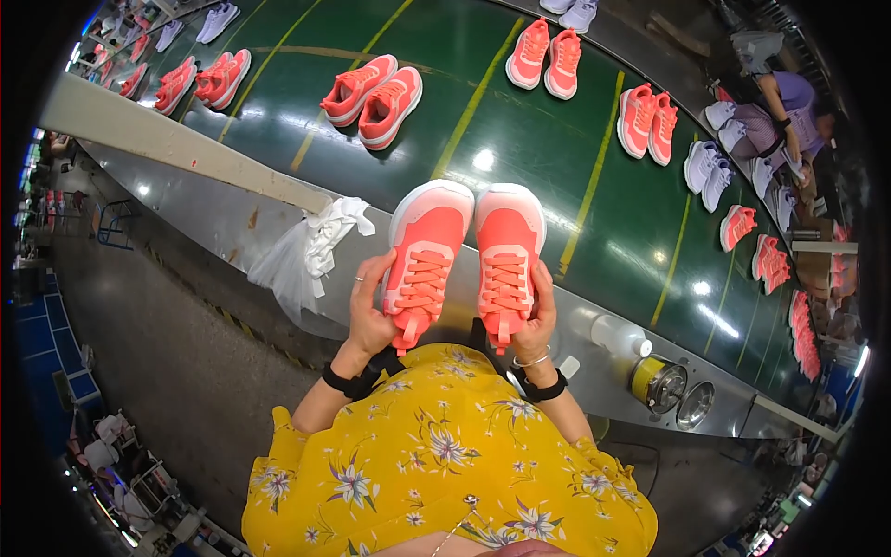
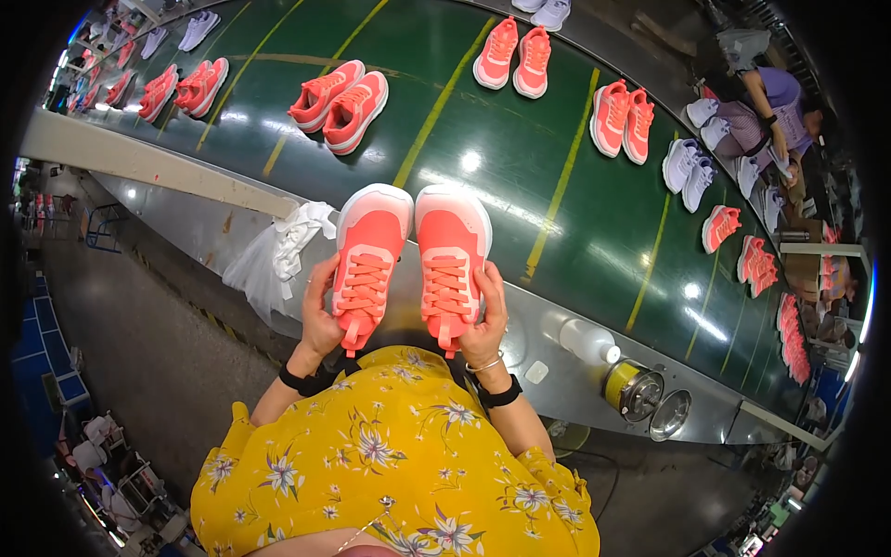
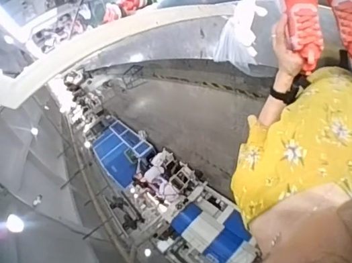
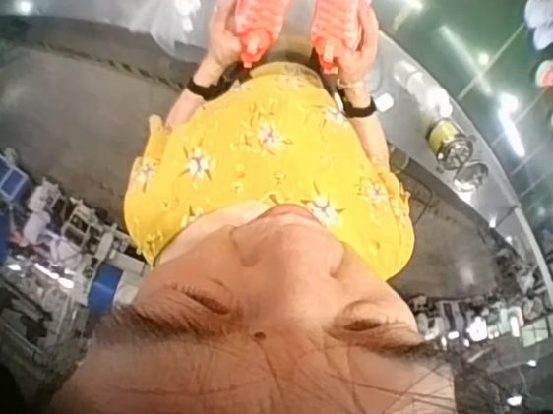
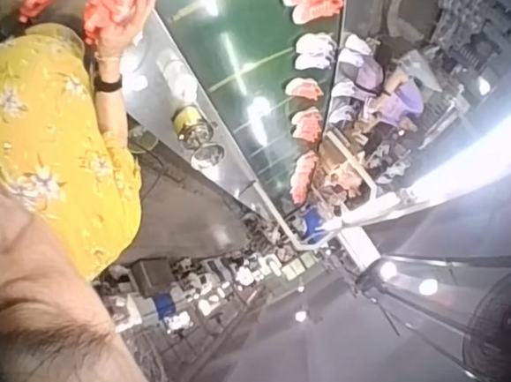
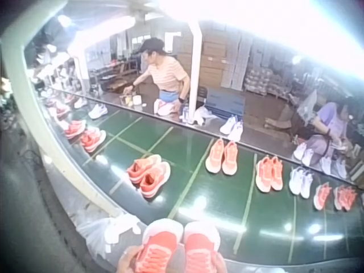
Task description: Cleaning and inspecting finished sneakers on a conveyor belt using a cloth and cleaning liquid.
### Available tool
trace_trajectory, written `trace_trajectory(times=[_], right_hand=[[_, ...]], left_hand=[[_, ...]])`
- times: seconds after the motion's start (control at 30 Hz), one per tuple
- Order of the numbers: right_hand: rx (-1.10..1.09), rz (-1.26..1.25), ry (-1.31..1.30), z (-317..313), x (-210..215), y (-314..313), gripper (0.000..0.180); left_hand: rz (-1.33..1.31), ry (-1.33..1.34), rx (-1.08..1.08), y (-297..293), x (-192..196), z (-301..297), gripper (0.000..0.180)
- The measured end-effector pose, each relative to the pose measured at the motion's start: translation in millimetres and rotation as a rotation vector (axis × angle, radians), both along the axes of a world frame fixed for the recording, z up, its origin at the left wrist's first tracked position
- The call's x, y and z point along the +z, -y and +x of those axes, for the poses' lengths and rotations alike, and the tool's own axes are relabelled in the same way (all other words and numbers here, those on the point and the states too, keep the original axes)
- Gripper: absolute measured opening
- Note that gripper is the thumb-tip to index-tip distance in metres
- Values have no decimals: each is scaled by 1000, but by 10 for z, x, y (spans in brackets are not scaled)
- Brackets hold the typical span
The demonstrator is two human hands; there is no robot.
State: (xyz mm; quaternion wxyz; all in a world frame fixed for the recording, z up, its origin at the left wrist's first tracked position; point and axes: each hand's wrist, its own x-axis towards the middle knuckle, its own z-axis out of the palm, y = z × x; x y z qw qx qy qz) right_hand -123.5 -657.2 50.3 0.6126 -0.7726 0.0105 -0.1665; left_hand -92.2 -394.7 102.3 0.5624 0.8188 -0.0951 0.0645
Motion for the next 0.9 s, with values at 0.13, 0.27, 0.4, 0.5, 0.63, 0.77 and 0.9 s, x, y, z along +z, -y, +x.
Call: trace_trajectory(times=[0.13,0.27,0.4,0.5,0.63,0.77,0.9], right_hand=[[-72,-122,-2,-30,124,5,60],[-81,-119,-55,-55,175,-64,60],[-84,-239,-76,-78,199,-99,61],[-65,-311,-87,-55,55,-113,62],[37,-483,-206,-16,-287,-101,65],[247,-628,-276,0,-546,-14,72],[239,-542,-305,40,-548,67,73]], left_hand=[[87,72,30,50,-1,-38,70],[116,23,106,66,-97,-93,66],[187,28,198,161,-220,-164,64],[297,7,244,244,-235,-171,62],[612,-91,157,272,-581,-132,62],[767,-243,-151,282,-688,-171,69],[606,-262,-84,167,-849,-161,70]])
